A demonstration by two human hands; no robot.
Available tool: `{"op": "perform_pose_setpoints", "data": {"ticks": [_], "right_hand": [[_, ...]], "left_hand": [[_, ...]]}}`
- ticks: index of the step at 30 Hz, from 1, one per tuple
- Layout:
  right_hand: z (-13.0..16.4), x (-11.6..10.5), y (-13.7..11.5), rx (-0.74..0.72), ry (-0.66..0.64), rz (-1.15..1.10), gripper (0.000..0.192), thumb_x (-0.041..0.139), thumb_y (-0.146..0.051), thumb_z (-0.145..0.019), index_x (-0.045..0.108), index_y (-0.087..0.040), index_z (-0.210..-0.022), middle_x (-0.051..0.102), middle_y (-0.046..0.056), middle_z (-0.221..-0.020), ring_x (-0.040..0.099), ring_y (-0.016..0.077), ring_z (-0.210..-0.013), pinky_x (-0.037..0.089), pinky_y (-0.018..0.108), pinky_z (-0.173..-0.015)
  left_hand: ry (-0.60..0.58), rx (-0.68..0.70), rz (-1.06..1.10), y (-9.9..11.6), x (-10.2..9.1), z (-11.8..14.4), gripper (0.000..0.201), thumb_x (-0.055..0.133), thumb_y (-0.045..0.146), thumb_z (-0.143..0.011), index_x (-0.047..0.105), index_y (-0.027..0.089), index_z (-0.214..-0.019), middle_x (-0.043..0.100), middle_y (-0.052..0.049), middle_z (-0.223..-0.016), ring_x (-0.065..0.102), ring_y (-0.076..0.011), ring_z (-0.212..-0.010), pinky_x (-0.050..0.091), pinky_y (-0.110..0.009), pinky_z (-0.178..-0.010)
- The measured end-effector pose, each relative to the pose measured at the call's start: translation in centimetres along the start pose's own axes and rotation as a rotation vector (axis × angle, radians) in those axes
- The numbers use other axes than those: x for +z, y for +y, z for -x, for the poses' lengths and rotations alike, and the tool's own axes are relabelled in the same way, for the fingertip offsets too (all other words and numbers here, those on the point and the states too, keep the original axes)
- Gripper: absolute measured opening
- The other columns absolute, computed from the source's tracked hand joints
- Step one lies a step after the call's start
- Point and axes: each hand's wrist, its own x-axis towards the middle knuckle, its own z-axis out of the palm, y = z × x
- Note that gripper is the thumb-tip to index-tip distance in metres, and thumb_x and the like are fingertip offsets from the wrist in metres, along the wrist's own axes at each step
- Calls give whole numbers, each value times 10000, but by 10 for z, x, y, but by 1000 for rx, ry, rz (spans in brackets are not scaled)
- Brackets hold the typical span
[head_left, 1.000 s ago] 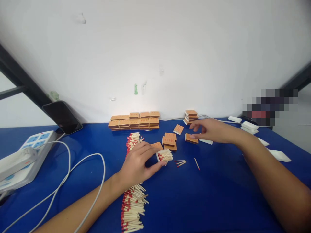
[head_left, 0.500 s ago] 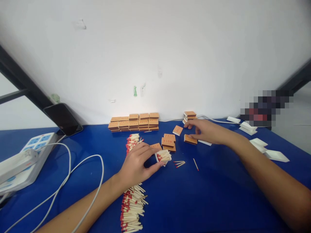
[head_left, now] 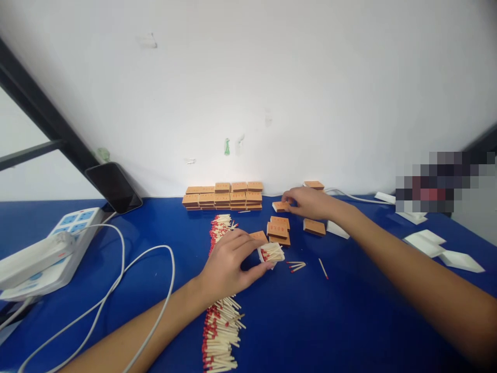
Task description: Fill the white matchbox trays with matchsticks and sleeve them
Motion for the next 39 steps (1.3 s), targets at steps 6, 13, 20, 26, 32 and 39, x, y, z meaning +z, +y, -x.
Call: {"op": "perform_pose_setpoints", "data": {"ticks": [6, 13, 20, 26, 32, 39], "right_hand": [[-20, 9, -22, -15, 86, -6, 228, 652, -310, -933, 693, -224, -1140, 762, 95, -1073, 691, 260, -932, 475, 351, -765], [-1, 9, -23, -5, 156, 14, 324, 645, -394, -961, 637, -214, -1231, 734, 107, -1112, 676, 288, -1028, 490, 379, -830], [-15, 19, -20, 20, 100, 70, 275, 663, -394, -956, 683, -205, -1155, 704, 145, -1155, 682, 292, -1026, 501, 370, -828], [-24, 14, -31, 102, 180, 149, 251, 543, -340, -1024, 697, -187, -1150, 713, 206, -1168, 686, 353, -1030, 489, 423, -818], [-14, 9, -41, 97, 205, 122, 265, 568, -363, -1012, 719, -178, -1126, 719, 194, -1147, 676, 351, -1033, 480, 426, -828], [69, -14, -43, -33, -14, -133, 222, 679, -476, -929, 760, -269, -916, 715, 15, -780, 664, 189, -707, 497, 300, -639]], "left_hand": [[11, 6, -5, 0, -2, -1, 355, 760, 371, -941, 687, 179, -1230, 765, -77, -1020, 669, -233, -937, 560, -420, -868], [9, -7, -9, 1, -1, 0, 350, 750, 383, -947, 691, 183, -1228, 765, -83, -1003, 675, -239, -925, 562, -425, -859], [4, 11, -15, 3, -2, -3, 369, 740, 381, -956, 690, 191, -1268, 773, -94, -1032, 682, -236, -920, 568, -426, -853], [36, 14, -36, 1, -6, -6, 406, 740, 346, -958, 670, 189, -1325, 777, -91, -1074, 678, -221, -888, 574, -424, -847], [56, 3, -27, -1, -4, -4, 391, 744, 344, -955, 682, 188, -1308, 776, -97, -1098, 685, -226, -914, 567, -428, -866], [83, -2, -61, -1, -3, -4, 401, 775, 334, -931, 700, 164, -1286, 768, -82, -996, 678, -223, -887, 568, -415, -837]]}}
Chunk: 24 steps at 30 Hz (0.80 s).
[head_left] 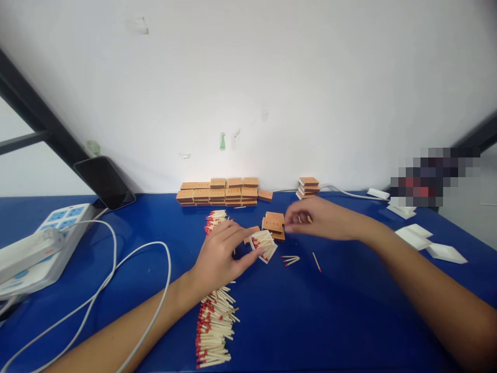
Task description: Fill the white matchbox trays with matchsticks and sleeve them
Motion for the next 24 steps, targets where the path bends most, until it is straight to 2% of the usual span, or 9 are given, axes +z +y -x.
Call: {"op": "perform_pose_setpoints", "data": {"ticks": [1, 2, 5, 9, 13, 20, 24], "right_hand": [[11, 3, -1, -30, -157, -126, 241, 710, -507, -903, 765, -279, -958, 723, 16, -813, 674, 193, -731, 503, 297, -640], [21, 7, -2, -12, -227, -206, 277, 741, -534, -867, 760, -279, -972, 728, 26, -849, 681, 206, -760, 508, 303, -642], [38, 24, -4, 109, -252, -290, 335, 783, -552, -812, 707, -269, -975, 716, 36, -898, 653, 202, -713, 476, 306, -583], [42, 32, -7, 92, -257, -324, 270, 649, -525, -929, 660, -260, -883, 690, 32, -854, 620, 186, -669, 445, 310, -580], [43, 30, -8, 78, -206, -284, 183, 592, -396, -958, 641, -246, -865, 692, 43, -872, 607, 182, -669, 440, 319, -599], [42, 26, -8, -4, -141, -228, 151, 613, -339, -954, 615, -223, -858, 654, 34, -877, 571, 178, -725, 402, 312, -640], [43, 27, -7, -24, -137, -219, 174, 587, -307, -971, 611, -217, -825, 649, 38, -892, 574, 181, -747, 397, 312, -656]], "left_hand": [[-4, 6, -2, 1, 0, 0, 397, 776, 331, -930, 701, 163, -1282, 769, -82, -998, 679, -223, -891, 569, -413, -838], [-7, 13, -4, 1, -1, -1, 391, 776, 329, -930, 703, 162, -1275, 770, -84, -1005, 681, -223, -897, 569, -412, -842], [-14, 23, -16, 3, -1, -1, 378, 772, 328, -934, 704, 162, -1266, 772, -90, -1030, 680, -223, -910, 570, -413, -851], [-25, 14, -32, 0, -1, -1, 370, 777, 326, -929, 710, 169, -1257, 767, -88, -1003, 672, -218, -898, 572, -404, -839], [4, 10, -54, -3, 0, -2, 331, 800, 324, -905, 735, 168, -1190, 764, -94, -1002, 681, -229, -920, 578, -409, -863], [-17, 0, -56, -3, -1, -4, 366, 798, 309, -910, 720, 174, -1241, 755, -84, -990, 676, -214, -899, 577, -400, -870], [5, 19, -57, -3, -1, -4, 352, 820, 294, -887, 728, 152, -1195, 756, -91, -994, 678, -219, -899, 572, -410, -880]]}}
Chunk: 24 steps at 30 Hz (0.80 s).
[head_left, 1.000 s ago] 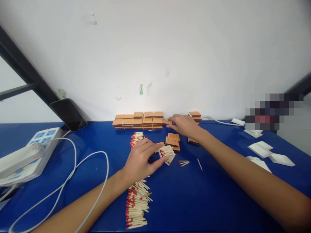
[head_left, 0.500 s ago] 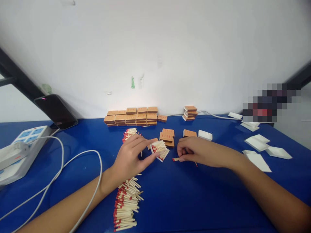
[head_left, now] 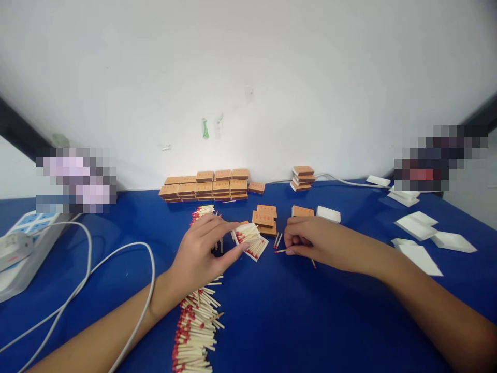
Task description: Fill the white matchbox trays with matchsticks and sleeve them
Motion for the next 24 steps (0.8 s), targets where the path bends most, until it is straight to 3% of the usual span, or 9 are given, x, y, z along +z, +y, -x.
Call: {"op": "perform_pose_setpoints", "data": {"ticks": [4, 9, 14, 20, 24], "right_hand": [[-2, 2, 1, 3, 36, 12, 117, 633, -341, -959, 643, -226, -977, 648, 34, -899, 589, 202, -790, 406, 315, -684], [-3, 3, 2, 9, 19, 14, 165, 588, -322, -990, 621, -218, -866, 642, 31, -877, 578, 190, -767, 404, 311, -679], [-3, 5, 8, 5, 77, 14, 149, 630, -383, -976, 638, -236, -1001, 642, 31, -916, 588, 205, -806, 411, 311, -683], [-5, 6, 9, -24, 47, 5, 154, 590, -347, -994, 638, -227, -910, 646, 25, -879, 576, 189, -764, 409, 310, -679], [-5, 6, 8, -18, 50, 0, 152, 616, -384, -984, 653, -242, -1022, 642, 18, -871, 585, 201, -776, 412, 315, -681]], "left_hand": [[-10, -6, 0, 0, 1, 0, 367, 821, 298, -887, 729, 151, -1210, 752, -92, -988, 675, -221, -903, 574, -407, -863], [-18, -5, 9, 1, 2, 0, 378, 822, 285, -887, 727, 155, -1229, 763, -87, -1024, 674, -216, -919, 572, -405, -875], [-43, -9, 15, 2, 1, 1, 377, 808, 287, -901, 723, 168, -1249, 769, -88, -1064, 674, -220, -939, 572, -413, -883], [-52, -13, 16, 1, 0, 1, 392, 805, 296, -903, 722, 169, -1264, 770, -93, -1038, 676, -230, -932, 575, -415, -864], [-59, -16, 20, 0, 2, 1, 396, 797, 297, -910, 718, 176, -1279, 769, -91, -1036, 672, -228, -924, 572, -412, -860]]}}
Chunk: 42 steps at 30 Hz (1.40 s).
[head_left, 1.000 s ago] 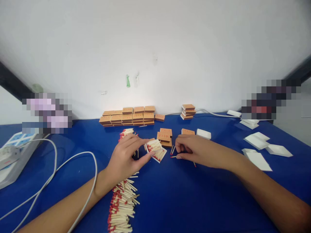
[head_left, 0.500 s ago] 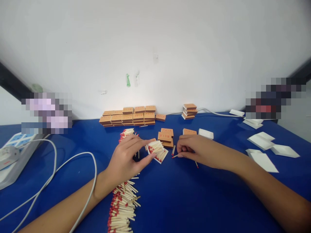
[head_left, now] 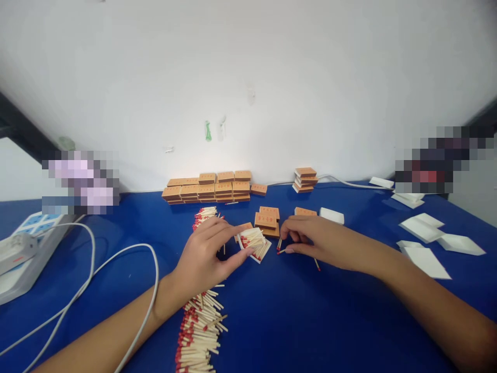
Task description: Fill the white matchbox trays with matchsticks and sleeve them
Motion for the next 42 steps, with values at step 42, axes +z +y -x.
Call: {"op": "perform_pose_setpoints", "data": {"ticks": [42], "right_hand": [[-2, 29, -41, -218, 378, -1, 149, 538, -271, -1052, 633, -206, -957, 658, 49, -924, 605, 170, -766, 446, 297, -684]], "left_hand": [[-33, 84, 25, 12, 9, 2, 368, 800, 346, -912, 687, 182, -1221, 772, -86, -998, 688, -236, -922, 584, -421, -847]]}}
